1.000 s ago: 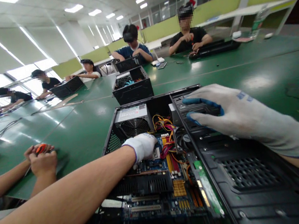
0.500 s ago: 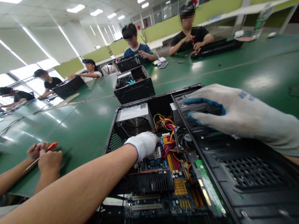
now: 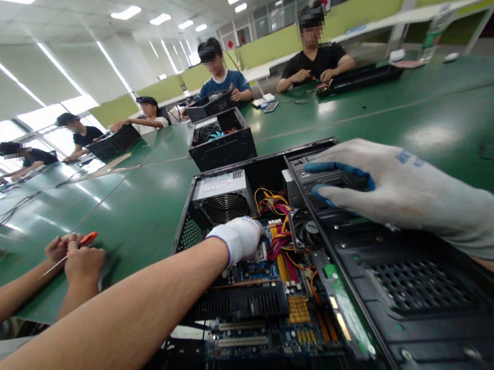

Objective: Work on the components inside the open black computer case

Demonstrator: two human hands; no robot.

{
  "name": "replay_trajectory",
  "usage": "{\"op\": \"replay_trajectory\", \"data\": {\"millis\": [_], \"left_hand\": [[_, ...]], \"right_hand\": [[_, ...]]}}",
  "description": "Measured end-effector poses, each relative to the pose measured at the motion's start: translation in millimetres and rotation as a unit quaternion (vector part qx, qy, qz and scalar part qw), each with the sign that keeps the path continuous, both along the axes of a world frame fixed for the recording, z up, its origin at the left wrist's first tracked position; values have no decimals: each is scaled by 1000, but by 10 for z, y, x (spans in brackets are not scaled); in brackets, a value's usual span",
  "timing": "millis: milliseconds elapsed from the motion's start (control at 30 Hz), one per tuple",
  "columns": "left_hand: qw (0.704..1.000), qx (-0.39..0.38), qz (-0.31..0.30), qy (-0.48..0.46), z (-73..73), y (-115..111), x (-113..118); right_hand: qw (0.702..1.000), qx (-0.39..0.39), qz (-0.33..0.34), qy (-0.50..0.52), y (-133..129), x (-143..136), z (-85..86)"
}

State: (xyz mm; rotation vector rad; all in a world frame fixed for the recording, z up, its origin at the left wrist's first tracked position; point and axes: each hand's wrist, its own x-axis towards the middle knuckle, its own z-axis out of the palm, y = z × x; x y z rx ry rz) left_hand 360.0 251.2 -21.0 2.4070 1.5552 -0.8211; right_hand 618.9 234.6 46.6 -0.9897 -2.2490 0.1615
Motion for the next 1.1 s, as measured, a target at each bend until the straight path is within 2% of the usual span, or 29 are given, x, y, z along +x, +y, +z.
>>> {"op": "replay_trajectory", "data": {"millis": [333,600,833,1100], "left_hand": [[1000,7,-8,-7,-45,20,-36],[1000,-1,-10,0,1,21,6],[1000,5,-11,1,-49,33,6],[1000,-4,-27,-1,1,30,11]], "right_hand": [[1000,-2,1,1,-6,-1,9],[1000,-7,-4,0,-24,-6,17],[1000,-11,-1,0,-22,-9,18],[1000,-11,-4,5,-30,-26,22]]}}
